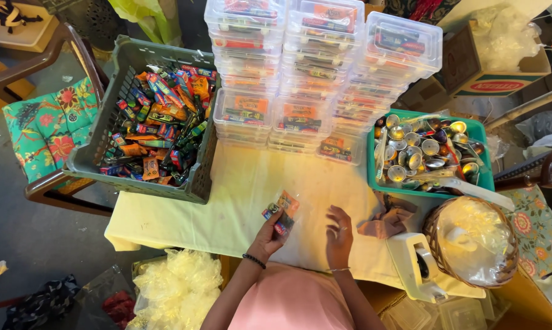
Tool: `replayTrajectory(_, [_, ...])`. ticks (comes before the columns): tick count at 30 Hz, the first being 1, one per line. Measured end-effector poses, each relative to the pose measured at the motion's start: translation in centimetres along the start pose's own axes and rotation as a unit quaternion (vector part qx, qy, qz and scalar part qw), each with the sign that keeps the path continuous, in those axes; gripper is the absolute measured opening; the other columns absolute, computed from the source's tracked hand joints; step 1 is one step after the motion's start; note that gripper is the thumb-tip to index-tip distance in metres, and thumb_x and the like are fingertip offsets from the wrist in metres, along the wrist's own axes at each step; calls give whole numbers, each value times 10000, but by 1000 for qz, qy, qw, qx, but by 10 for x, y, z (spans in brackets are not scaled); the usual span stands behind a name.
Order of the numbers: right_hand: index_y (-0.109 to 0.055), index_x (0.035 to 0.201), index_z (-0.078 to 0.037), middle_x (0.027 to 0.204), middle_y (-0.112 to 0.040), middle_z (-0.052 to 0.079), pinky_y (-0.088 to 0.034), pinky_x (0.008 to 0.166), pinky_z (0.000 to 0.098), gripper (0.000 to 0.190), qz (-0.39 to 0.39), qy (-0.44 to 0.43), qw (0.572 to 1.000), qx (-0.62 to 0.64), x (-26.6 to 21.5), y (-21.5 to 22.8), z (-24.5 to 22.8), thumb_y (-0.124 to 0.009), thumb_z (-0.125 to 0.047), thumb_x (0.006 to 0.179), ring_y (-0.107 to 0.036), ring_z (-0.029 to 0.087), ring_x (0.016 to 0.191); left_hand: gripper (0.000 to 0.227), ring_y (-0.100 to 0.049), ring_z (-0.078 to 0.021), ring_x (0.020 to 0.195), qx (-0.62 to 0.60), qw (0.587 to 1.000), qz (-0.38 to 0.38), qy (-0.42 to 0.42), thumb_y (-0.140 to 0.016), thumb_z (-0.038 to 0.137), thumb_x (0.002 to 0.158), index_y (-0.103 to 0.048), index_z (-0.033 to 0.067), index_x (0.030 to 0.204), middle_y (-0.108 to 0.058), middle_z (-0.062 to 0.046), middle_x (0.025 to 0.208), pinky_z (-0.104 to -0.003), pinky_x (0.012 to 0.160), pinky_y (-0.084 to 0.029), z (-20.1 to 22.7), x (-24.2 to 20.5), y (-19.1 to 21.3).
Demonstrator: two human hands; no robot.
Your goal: The person sorts snack bars from a large crate, places them into small plastic bags, and then transfers the bags into clear plastic containers. The person also handles a bundle of white plastic ties and a spoon during the process.
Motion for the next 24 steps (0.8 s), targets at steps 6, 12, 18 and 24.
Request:
replayTrajectory(6, [-722,779,-43,593,-571,30,-392,452,256,688,-221,-405,886,50,41,10,139,-597,-696,957,-531,134,492,258,-723,-218,907,129,989,-34,65,-809,124,879,-661,51,1078,-726,-90,1017,-342,861,-620,-16,-12,4])
replayTrajectory(12, [-754,889,-59,684,-611,-38,-411,531,226,320,-304,-184,933,-59,69,-7,126,-692,-364,960,-501,35,582,336,-739,-213,987,239,969,-50,45,-769,94,859,-629,34,1158,-724,-98,1101,-350,897,-609,-2,-45,-37])
replayTrajectory(18, [-699,826,-14,629,-589,24,-371,480,276,413,-218,-335,916,-39,49,-16,183,-661,-378,1017,-487,112,523,306,-707,-222,987,305,945,-106,53,-756,121,949,-626,17,1206,-704,-106,1113,-349,842,-600,34,69,25])
replayTrajectory(24, [-783,983,-86,775,-747,-8,-455,548,254,319,-217,-262,934,-107,51,-11,208,-616,-358,991,-604,71,623,367,-726,-226,1036,370,925,-54,62,-728,110,927,-590,40,1260,-717,-89,1155,-369,919,-626,40,59,21])
Point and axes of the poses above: each hand's wrist, its own x-axis towards the middle knuckle, its own y-axis out of the back of the hand, z = x × y, the point moved 5 cm from there along x, towards the middle knuckle
